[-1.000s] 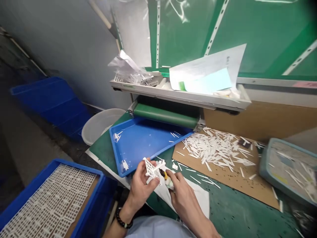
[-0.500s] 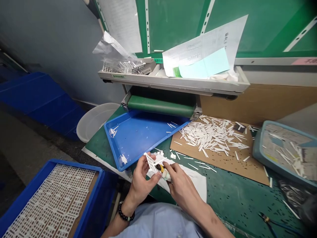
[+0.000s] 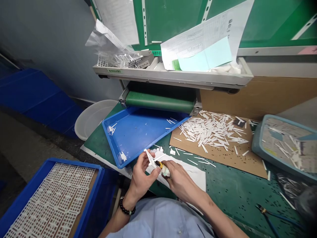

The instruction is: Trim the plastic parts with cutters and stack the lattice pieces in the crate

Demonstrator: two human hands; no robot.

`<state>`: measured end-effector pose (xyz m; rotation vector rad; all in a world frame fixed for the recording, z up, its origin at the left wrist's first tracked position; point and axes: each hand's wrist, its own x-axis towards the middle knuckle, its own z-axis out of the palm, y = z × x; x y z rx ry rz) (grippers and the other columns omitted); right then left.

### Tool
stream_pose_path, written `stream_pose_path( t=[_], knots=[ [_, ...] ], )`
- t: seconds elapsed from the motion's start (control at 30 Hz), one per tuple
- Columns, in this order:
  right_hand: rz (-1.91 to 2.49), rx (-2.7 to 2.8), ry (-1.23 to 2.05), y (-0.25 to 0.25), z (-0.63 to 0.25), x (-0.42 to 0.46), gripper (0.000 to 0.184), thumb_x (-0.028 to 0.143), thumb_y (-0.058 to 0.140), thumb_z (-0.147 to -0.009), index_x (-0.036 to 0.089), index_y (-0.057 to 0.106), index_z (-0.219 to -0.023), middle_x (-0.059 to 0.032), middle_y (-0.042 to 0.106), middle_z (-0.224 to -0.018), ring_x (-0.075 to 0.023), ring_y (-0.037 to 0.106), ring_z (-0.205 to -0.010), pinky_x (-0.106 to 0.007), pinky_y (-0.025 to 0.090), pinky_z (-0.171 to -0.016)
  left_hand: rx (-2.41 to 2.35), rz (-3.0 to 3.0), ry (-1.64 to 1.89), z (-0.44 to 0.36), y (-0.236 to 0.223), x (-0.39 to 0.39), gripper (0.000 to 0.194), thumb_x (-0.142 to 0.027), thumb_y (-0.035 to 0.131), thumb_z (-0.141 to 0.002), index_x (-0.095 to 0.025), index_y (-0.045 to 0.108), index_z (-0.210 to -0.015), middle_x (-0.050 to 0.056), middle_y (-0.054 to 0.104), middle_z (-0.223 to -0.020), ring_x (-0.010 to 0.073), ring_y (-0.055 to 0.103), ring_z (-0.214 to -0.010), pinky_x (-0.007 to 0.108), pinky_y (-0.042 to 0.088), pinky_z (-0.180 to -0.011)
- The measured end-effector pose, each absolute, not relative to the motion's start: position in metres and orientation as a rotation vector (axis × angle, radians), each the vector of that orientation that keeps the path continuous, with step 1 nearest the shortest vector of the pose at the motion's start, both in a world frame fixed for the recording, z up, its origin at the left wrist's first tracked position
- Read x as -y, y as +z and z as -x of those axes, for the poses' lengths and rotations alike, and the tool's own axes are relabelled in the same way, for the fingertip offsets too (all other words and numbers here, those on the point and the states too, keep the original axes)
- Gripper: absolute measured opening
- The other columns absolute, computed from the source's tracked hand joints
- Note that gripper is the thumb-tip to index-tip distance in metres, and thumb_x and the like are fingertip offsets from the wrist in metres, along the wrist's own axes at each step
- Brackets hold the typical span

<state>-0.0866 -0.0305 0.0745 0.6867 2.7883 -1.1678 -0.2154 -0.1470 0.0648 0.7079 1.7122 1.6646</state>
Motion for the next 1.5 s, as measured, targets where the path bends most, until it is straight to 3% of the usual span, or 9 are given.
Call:
stream_pose_path(
  t=[0.17,0.3,0.57,0.9,1.07,1.23,1.5],
  knots=[
    [-0.634,-2.658,-1.326,0.070,0.096,0.026,0.028,0.024,0.049,-0.085,0.018,0.052,-0.112,-0.0106,0.060,-0.111,-0.0224,0.057,-0.100,-0.031,0.041,-0.082,-1.748,-0.617,1.666,0.221,0.052,0.146,0.061,-0.024,0.071,-0.074,-0.018,0.044,-0.128,0.013,0.061,-0.124,0.0224,0.060,-0.114,0.036,0.048,-0.099],
    [-0.588,-2.617,-1.236,0.054,0.101,0.020,0.017,0.025,0.048,-0.084,0.018,0.053,-0.098,-0.0098,0.064,-0.100,-0.0216,0.059,-0.090,-0.028,0.040,-0.074,-1.771,-0.501,1.675,0.221,0.033,0.144,0.061,-0.026,0.074,-0.070,-0.015,0.048,-0.124,0.016,0.063,-0.120,0.0242,0.063,-0.109,0.037,0.050,-0.096],
    [-0.562,-2.730,-0.950,0.053,0.086,0.008,0.033,0.015,0.046,-0.080,0.015,0.053,-0.112,-0.0121,0.060,-0.109,-0.0234,0.057,-0.099,-0.029,0.038,-0.080,-1.669,-0.502,1.686,0.208,0.024,0.137,0.060,-0.026,0.076,-0.069,-0.017,0.048,-0.121,0.016,0.061,-0.125,0.0253,0.059,-0.116,0.037,0.049,-0.098],
    [-0.673,-2.736,-0.816,0.072,0.081,0.013,0.050,0.007,0.040,-0.076,0.015,0.049,-0.124,-0.0122,0.059,-0.108,-0.0246,0.059,-0.095,-0.032,0.037,-0.080,-1.729,-0.583,1.614,0.210,0.036,0.132,0.059,-0.027,0.075,-0.070,-0.018,0.048,-0.122,0.014,0.062,-0.124,0.0244,0.058,-0.117,0.035,0.049,-0.097],
    [-0.719,-2.723,-0.840,0.072,0.081,0.015,0.049,0.008,0.041,-0.077,0.014,0.050,-0.125,-0.0139,0.060,-0.111,-0.0258,0.059,-0.097,-0.033,0.037,-0.080,-1.730,-0.596,1.592,0.210,0.040,0.133,0.058,-0.028,0.075,-0.071,-0.018,0.047,-0.121,0.014,0.061,-0.125,0.0233,0.059,-0.116,0.034,0.049,-0.097],
    [-0.681,-2.625,-1.088,0.065,0.077,0.012,0.041,0.018,0.046,-0.082,0.018,0.051,-0.123,-0.0127,0.062,-0.115,-0.0247,0.059,-0.103,-0.030,0.038,-0.080,-1.731,-0.595,1.589,0.210,0.033,0.133,0.058,-0.029,0.075,-0.070,-0.018,0.048,-0.120,0.014,0.062,-0.122,0.0230,0.061,-0.111,0.035,0.050,-0.096],
    [-0.704,-2.621,-1.140,0.053,0.071,0.004,0.028,0.030,0.050,-0.085,0.016,0.055,-0.109,-0.0129,0.064,-0.108,-0.0240,0.060,-0.096,-0.029,0.038,-0.076,-1.679,-0.610,1.573,0.207,0.023,0.123,0.058,-0.030,0.076,-0.070,-0.017,0.049,-0.120,0.015,0.062,-0.122,0.0225,0.061,-0.111,0.034,0.049,-0.096]
  ],
)
